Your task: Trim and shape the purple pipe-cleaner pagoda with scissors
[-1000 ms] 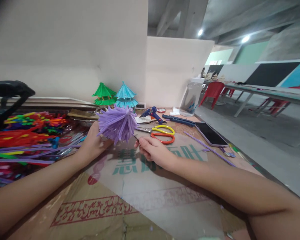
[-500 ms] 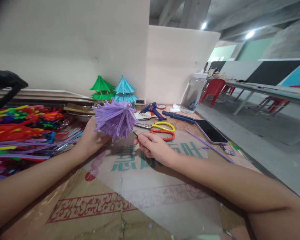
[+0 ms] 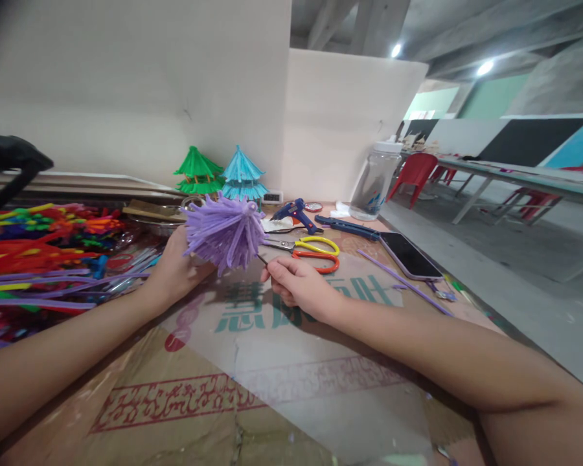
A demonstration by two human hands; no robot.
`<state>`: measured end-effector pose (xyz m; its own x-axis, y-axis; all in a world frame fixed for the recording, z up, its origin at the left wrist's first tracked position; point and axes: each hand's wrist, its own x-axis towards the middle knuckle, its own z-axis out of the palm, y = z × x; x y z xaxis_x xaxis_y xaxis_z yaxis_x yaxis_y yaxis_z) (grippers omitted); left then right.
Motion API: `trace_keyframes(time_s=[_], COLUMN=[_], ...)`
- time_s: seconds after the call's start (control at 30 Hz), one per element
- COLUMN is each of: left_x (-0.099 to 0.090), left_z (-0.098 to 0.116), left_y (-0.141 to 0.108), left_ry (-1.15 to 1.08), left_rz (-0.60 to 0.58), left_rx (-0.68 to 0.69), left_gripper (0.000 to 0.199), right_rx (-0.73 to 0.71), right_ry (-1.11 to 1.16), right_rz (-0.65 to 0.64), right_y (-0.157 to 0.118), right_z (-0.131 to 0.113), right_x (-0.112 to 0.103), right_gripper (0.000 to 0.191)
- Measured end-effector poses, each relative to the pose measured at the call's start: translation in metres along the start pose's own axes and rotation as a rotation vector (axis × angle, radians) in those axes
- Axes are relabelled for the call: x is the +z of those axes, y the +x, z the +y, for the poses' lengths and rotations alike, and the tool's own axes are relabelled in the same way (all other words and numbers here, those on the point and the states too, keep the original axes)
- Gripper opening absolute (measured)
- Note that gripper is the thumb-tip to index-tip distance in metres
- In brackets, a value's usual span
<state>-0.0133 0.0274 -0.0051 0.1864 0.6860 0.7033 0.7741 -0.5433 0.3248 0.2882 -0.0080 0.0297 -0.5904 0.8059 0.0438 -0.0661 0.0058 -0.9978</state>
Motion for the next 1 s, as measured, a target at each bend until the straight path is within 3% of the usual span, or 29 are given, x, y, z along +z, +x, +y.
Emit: trace_keyframes(time_s=[0.27,0.6,1.0], left_x=[0.0010,-0.0007,0.0002], left_z=[0.0002,-0.0048,-0.0031], left_y=[0.0002,-0.0024,0.0007], left_ry=[-0.006,0.021,0.046], left_rz=[0.001,-0.025,-0.022], left_rx=[-0.016,0.007,0.002], left_gripper=[0.044,0.058,0.046], right_rx=[-0.010,-0.017,0.000], right_ry=[-0.007,0.006,-0.041], right_rz=[0.009,0.011,-0.002], right_y=[0.0009,-0.0011,-0.0006], right_z=[0.0018,0.0011,0.0004], right_x=[-0.0010,-0.0026,-0.0009], right_gripper=[0.054,0.062,0.065])
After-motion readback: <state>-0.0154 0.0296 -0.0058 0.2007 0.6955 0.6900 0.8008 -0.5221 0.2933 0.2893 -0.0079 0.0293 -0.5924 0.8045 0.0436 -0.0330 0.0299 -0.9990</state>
